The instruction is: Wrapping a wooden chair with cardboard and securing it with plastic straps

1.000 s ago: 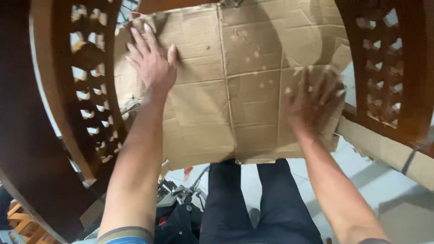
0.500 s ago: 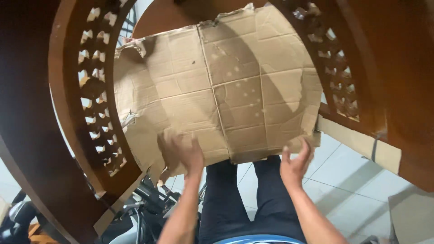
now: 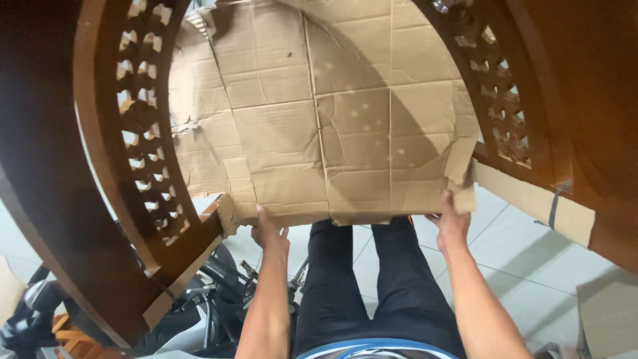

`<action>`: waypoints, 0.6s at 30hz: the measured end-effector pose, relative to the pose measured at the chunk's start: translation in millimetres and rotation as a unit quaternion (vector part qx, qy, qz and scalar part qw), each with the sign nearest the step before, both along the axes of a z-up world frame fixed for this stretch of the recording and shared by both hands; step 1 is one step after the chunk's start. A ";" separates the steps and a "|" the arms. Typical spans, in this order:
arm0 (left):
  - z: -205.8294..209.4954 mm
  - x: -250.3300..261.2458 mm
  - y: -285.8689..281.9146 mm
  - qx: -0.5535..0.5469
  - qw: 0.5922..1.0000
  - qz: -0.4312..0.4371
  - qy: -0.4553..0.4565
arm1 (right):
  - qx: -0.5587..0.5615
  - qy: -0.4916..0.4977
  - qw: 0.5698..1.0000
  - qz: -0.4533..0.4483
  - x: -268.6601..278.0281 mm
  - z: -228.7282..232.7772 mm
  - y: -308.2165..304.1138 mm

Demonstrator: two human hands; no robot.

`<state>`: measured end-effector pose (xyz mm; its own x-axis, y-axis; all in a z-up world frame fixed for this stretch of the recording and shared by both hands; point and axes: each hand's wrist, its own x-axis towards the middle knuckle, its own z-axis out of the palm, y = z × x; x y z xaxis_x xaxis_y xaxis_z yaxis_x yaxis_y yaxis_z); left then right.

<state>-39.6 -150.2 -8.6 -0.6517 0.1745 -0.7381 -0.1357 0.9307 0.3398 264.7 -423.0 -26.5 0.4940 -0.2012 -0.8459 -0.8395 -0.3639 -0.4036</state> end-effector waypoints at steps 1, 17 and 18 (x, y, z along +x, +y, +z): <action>-3.4 -4.7 -3.7 0.009 1.000 -0.008 0.011 | 0.002 -0.032 0.999 0.012 -0.1 4.0 3.5; -35.3 -82.4 -65.8 0.073 0.996 -0.046 -0.013 | -0.110 -0.085 0.931 0.337 24.3 31.7 41.3; -42.1 -97.8 -74.5 0.072 0.996 -0.045 -0.012 | -0.111 -0.084 0.930 0.339 24.3 33.6 34.9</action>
<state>-137.4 -224.7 -50.7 -0.6109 0.3359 -0.7170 -0.0639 0.8817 0.4675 289.0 -388.1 7.0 0.6928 0.0441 -0.7197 -0.3185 -0.8768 -0.3603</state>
